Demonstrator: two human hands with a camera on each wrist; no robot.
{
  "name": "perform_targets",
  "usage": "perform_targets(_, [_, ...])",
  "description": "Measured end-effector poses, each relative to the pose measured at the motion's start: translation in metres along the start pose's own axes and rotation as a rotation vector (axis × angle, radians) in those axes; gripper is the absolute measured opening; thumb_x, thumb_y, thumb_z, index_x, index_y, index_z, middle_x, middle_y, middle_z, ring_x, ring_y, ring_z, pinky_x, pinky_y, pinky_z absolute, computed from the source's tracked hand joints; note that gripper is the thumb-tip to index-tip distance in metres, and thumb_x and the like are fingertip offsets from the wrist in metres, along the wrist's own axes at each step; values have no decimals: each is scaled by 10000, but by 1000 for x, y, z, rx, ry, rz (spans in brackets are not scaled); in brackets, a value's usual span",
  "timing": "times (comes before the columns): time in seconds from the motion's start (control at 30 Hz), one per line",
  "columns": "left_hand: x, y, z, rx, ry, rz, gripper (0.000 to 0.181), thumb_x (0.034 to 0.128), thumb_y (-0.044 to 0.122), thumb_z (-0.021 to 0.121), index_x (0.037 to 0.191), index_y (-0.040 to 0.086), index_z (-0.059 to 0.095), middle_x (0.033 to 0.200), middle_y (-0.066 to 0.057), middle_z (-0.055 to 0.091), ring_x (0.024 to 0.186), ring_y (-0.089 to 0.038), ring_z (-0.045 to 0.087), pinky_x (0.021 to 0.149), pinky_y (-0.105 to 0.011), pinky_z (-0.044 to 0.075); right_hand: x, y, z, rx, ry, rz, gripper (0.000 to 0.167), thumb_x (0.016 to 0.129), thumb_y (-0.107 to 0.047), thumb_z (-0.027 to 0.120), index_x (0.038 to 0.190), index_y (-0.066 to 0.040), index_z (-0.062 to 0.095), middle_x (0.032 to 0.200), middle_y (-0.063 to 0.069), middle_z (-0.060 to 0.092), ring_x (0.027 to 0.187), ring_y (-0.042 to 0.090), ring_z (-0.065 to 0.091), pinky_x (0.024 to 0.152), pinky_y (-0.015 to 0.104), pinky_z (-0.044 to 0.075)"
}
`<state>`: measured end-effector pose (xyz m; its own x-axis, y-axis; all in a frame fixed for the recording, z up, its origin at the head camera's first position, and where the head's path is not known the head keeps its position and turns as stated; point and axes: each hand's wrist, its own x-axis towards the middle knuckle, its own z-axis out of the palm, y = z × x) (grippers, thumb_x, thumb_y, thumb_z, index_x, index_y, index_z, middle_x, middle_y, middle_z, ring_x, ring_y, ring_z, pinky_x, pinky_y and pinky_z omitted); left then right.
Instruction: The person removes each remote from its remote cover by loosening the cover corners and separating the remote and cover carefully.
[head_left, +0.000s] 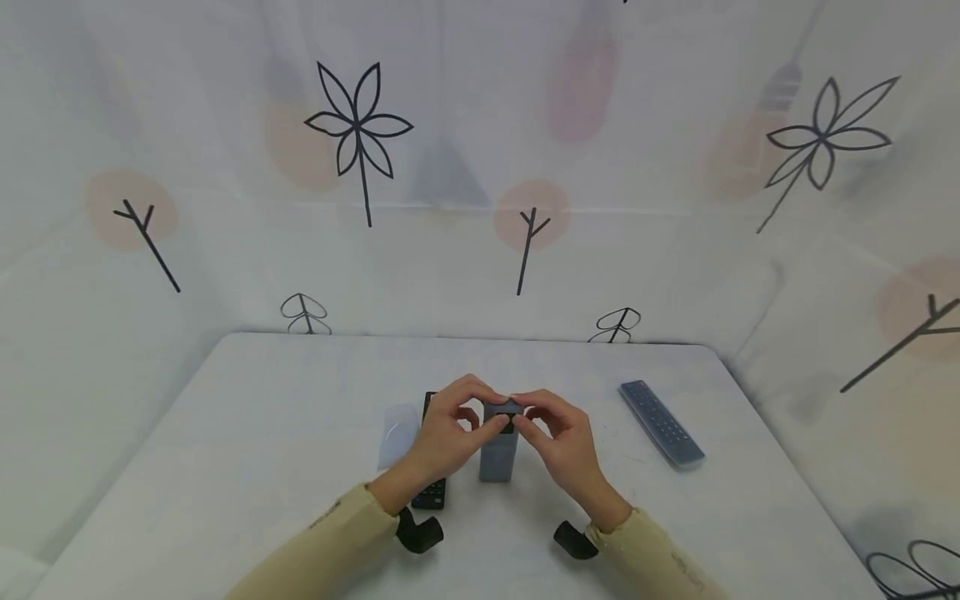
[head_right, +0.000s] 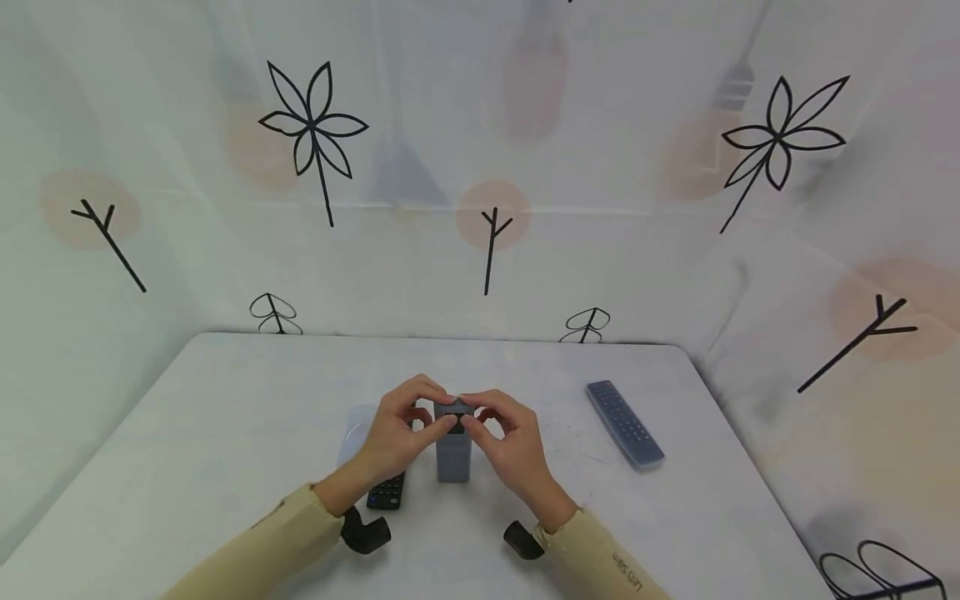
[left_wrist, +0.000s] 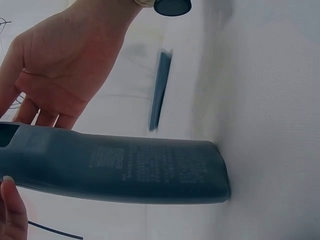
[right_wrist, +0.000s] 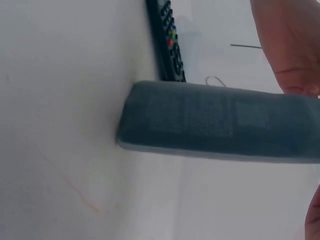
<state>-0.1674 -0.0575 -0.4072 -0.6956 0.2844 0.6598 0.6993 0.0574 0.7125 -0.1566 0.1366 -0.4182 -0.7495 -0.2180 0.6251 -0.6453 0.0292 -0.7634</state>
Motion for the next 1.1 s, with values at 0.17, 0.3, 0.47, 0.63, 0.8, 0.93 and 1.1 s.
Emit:
perform_targets(0.17, [-1,-6,3,-1,16,-9,192,874,31,752,1039,116,706,989,-9,668,861,-147,598,552,-267,508,-2,0,3,-7,21,-67,332,871,184,628,1180,65,639,1078,133,683,976,157,617,830,247,505])
perform_targets(0.3, [-1,-4,5,11,35,17,195,855,-19,751,1015,81,704,964,-40,675,840,-155,607,548,-279,507,-3,2,5,-17,32,-97,356,849,204,635,1180,71,632,1067,152,678,963,159,611,819,250,502])
perform_targets(0.47, [5,16,3,13,61,89,193,812,-101,743,963,10,696,907,-98,673,788,-189,613,514,-308,505,0,0,8,-79,50,-139,393,794,245,666,1146,73,638,1033,170,680,934,149,615,785,279,502])
perform_targets(0.63, [10,27,1,8,63,127,185,794,-127,737,930,-8,698,854,-102,666,744,-176,599,495,-308,495,6,-22,13,-184,93,-172,345,755,254,684,1059,97,640,966,190,683,869,162,619,723,312,503])
perform_targets(0.8, [10,9,4,22,81,132,144,857,-112,659,877,19,715,770,-70,645,682,-132,561,490,-284,467,8,-29,15,-295,142,-215,304,741,213,714,1004,72,660,907,155,694,805,184,625,665,331,508])
perform_targets(0.93, [9,-5,4,77,94,141,174,927,-39,600,856,67,717,743,-32,639,665,-117,546,509,-277,470,6,-11,14,-361,177,-296,276,770,117,740,1023,17,692,908,95,696,792,190,617,646,319,497])
perform_targets(1.1, [7,-9,3,87,44,197,59,914,71,681,948,113,707,842,6,664,709,-103,558,512,-299,489,7,0,11,-368,188,-380,162,945,-146,689,1051,-27,713,936,66,703,808,206,602,667,296,486])
